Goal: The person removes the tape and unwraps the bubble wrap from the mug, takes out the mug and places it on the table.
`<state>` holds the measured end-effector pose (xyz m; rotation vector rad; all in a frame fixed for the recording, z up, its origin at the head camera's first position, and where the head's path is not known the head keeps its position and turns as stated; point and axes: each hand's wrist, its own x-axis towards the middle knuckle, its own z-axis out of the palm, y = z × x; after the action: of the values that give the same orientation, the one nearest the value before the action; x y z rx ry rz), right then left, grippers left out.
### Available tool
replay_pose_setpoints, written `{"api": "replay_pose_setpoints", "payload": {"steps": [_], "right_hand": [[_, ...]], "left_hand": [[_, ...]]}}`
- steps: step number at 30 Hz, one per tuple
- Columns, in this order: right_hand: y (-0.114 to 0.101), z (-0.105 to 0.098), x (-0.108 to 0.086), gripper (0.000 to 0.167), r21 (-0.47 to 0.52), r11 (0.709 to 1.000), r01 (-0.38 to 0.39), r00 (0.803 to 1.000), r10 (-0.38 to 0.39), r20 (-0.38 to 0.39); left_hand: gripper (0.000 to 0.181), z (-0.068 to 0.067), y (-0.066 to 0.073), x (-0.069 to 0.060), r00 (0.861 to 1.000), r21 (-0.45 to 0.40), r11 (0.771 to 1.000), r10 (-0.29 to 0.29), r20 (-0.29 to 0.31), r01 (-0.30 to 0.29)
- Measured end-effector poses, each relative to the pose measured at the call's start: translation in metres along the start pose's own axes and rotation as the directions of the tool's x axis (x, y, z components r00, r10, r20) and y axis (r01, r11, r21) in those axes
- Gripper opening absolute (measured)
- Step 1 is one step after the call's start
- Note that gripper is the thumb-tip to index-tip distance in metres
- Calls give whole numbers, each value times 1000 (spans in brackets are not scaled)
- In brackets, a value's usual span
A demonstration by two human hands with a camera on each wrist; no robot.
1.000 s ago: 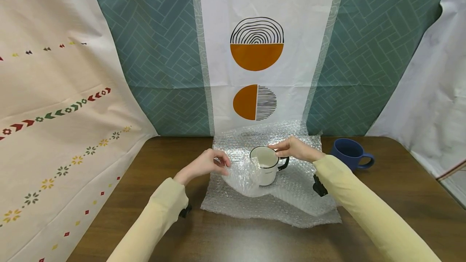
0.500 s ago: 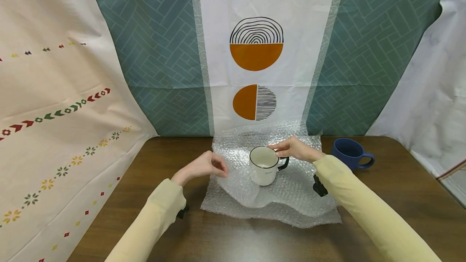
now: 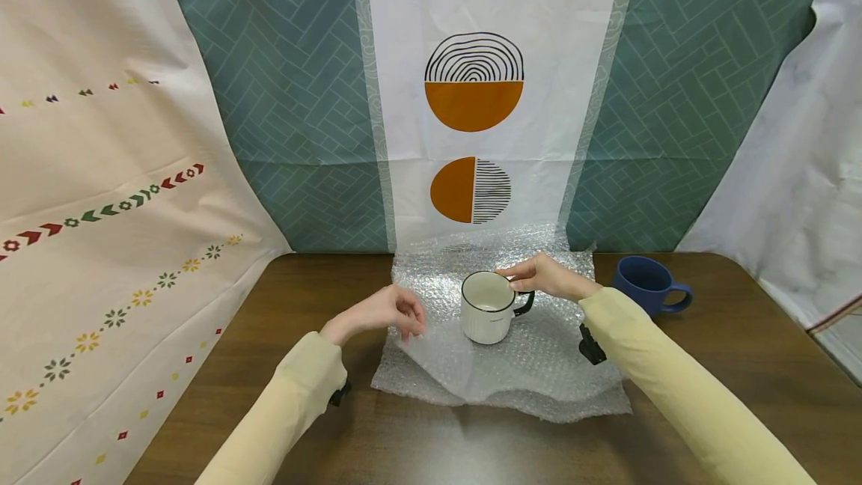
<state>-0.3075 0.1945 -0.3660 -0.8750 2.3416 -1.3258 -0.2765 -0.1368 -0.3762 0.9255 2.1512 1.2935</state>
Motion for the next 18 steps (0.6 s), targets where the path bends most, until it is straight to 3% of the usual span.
{"api": "replay_pose_setpoints", "payload": {"steps": [4,10,14,18], "right_hand": [[0,0,0,35,2,1000,2,1000,-2,-3],[-1,0,-1,36,-17,1000,2,1000,-2,-17],[-1,0,0,36,-16,1000,0,1000,0,-13],[-1,0,0,36,-17,1000,-3,1000,3,-6]], "left_hand": [[7,2,2,-1,998,3,999,-45,34,45],[17,4,0,-3,985,108,991,-92,148,77],[21,6,-1,-4,961,140,985,-130,244,98],[28,10,3,-6,930,205,961,-237,281,183]]}}
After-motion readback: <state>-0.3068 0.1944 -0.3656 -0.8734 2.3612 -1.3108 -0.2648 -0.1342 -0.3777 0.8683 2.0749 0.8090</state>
